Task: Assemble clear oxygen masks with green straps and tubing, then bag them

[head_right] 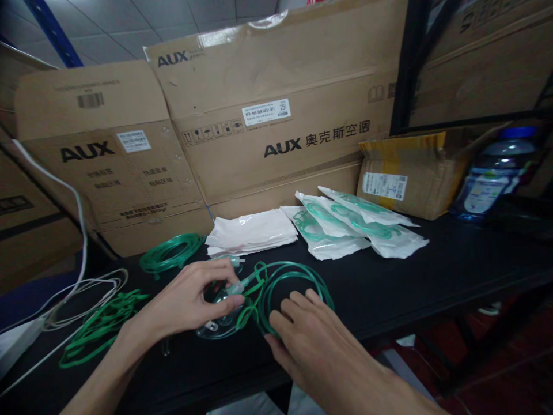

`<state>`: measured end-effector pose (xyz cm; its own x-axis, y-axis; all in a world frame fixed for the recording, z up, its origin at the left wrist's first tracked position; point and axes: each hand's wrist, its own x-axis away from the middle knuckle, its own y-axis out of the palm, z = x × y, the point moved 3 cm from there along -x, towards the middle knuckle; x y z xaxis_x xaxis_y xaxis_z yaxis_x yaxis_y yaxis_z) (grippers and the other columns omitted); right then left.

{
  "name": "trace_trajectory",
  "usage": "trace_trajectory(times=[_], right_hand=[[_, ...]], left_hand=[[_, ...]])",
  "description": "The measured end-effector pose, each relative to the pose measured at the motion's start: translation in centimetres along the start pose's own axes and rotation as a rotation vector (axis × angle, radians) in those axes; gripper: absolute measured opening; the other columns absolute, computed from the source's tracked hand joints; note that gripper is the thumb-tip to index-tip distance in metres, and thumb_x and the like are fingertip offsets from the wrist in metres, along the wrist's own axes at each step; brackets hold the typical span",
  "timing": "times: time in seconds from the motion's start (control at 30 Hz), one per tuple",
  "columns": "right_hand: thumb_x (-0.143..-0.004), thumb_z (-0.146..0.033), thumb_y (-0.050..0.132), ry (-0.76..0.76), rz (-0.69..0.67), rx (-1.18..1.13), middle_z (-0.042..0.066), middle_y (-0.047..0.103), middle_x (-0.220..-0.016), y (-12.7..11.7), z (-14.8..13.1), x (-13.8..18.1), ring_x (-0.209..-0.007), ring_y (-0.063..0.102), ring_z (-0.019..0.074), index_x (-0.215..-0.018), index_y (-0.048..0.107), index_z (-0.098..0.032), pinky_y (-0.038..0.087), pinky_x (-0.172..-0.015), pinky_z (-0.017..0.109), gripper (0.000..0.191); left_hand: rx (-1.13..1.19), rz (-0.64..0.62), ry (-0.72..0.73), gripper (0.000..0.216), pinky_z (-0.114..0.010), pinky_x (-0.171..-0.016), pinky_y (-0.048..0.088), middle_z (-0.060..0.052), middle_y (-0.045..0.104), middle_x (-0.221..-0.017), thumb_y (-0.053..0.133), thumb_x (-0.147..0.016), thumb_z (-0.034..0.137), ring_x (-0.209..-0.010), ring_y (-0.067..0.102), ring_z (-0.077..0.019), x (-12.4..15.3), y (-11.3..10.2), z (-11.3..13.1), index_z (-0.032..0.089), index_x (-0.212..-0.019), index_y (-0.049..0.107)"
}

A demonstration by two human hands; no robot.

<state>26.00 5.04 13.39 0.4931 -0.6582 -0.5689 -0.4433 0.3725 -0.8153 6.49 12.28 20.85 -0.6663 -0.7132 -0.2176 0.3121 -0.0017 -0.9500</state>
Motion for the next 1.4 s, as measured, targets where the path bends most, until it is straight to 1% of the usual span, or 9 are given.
trace_trajectory(times=[0.17, 0.33, 0.43, 0.5, 0.63, 0.77, 1.2, 1.3, 1.4], right_hand=[[-0.090, -0.029, 0.072, -0.014, 0.040, -0.087, 0.002, 0.064, -0.083, -1.2, -0.2, -0.9, -0.079, 0.060, 0.0212, -0.081, 0.059, -0.022, 0.045, -0.073, 0.035, 0.018], [-0.100, -0.022, 0.054, -0.057, 0.105, -0.040, 0.009, 0.066, -0.096, -3.3, 1.9, -3.4, -0.089, 0.060, 0.0231, -0.092, 0.068, -0.019, 0.047, -0.082, 0.038, 0.016], [-0.098, -0.027, 0.061, -0.113, -0.025, -0.073, 0.010, 0.066, -0.111, -1.7, 3.6, -5.1, -0.102, 0.060, 0.0264, -0.111, 0.068, -0.020, 0.049, -0.088, 0.041, 0.016], [-0.099, -0.029, 0.061, -0.142, -0.124, -0.204, 0.007, 0.067, -0.112, 0.0, 4.4, -5.7, -0.105, 0.062, 0.0231, -0.115, 0.067, -0.022, 0.049, -0.091, 0.037, 0.019], [-0.103, -0.027, 0.054, -0.119, -0.167, -0.390, 0.006, 0.067, -0.107, 2.4, 5.2, -5.9, -0.102, 0.064, 0.0186, -0.112, 0.067, -0.020, 0.050, -0.090, 0.030, 0.018], [-0.102, -0.029, 0.055, -0.113, -0.135, -0.445, 0.006, 0.066, -0.105, 2.6, 5.4, -5.4, -0.097, 0.064, 0.0185, -0.110, 0.066, -0.018, 0.050, -0.088, 0.029, 0.017], [-0.103, -0.016, 0.045, -0.125, -0.167, -0.318, 0.003, 0.070, -0.082, 1.4, 4.3, -5.2, -0.073, 0.061, 0.0163, -0.091, 0.064, -0.018, 0.043, -0.076, 0.027, 0.023], [-0.106, -0.022, 0.042, -0.053, -0.187, -0.273, 0.001, 0.066, -0.074, 1.5, 5.3, -5.2, -0.067, 0.058, 0.0158, -0.087, 0.061, -0.018, 0.042, -0.080, 0.030, 0.027], [-0.107, -0.031, 0.043, -0.013, -0.199, -0.251, 0.002, 0.068, -0.080, 1.4, 6.0, -5.2, -0.076, 0.063, 0.0181, -0.089, 0.062, -0.019, 0.041, -0.085, 0.033, 0.029]], left_hand=[[0.002, -0.026, 0.005, 0.010, -0.027, -0.073, 0.041, 0.001, 0.068, -0.090, 0.068, -0.084, 0.035, -0.081, 0.061, -0.0198, 0.1, 0.1, -0.1, 0.026, -0.087, 0.071], [-0.053, -0.062, 0.005, 0.009, -0.029, -0.076, 0.042, 0.001, 0.068, -0.091, 0.068, -0.081, 0.032, -0.084, 0.063, -0.0210, 0.3, 0.8, -0.1, 0.026, -0.085, 0.071], [-0.050, -0.067, 0.009, 0.008, -0.029, -0.076, 0.042, 0.001, 0.068, -0.093, 0.067, -0.080, 0.029, -0.085, 0.063, -0.0213, 0.2, 1.1, -0.1, 0.025, -0.087, 0.069], [-0.020, -0.050, 0.026, 0.009, -0.029, -0.077, 0.043, 0.000, 0.068, -0.095, 0.066, -0.081, 0.025, -0.087, 0.063, -0.0211, 0.0, 1.5, -0.1, 0.024, -0.090, 0.067], [0.081, 0.005, 0.058, 0.009, -0.029, -0.084, 0.045, -0.003, 0.067, -0.101, 0.058, -0.093, 0.026, -0.094, 0.063, -0.0206, -0.4, 2.4, -0.6, 0.022, -0.096, 0.066], [0.161, -0.004, 0.077, 0.019, -0.029, -0.083, 0.045, -0.002, 0.069, -0.097, 0.053, -0.101, 0.035, -0.092, 0.064, -0.0194, -0.6, 3.0, -0.7, 0.022, -0.097, 0.067], [0.062, 0.017, 0.148, 0.006, -0.029, -0.079, 0.043, -0.002, 0.064, -0.092, 0.059, -0.093, 0.027, -0.088, 0.060, -0.0200, -0.1, 2.3, -1.0, 0.022, -0.092, 0.061], [0.023, 0.095, 0.119, 0.006, -0.029, -0.075, 0.042, -0.002, 0.061, -0.088, 0.059, -0.090, 0.024, -0.082, 0.058, -0.0195, 0.5, 1.2, -2.0, 0.021, -0.086, 0.055], [0.047, 0.095, 0.061, 0.009, -0.027, -0.070, 0.041, -0.001, 0.061, -0.083, 0.059, -0.092, 0.028, -0.075, 0.057, -0.0175, 0.9, 0.4, -2.6, 0.021, -0.086, 0.056]])
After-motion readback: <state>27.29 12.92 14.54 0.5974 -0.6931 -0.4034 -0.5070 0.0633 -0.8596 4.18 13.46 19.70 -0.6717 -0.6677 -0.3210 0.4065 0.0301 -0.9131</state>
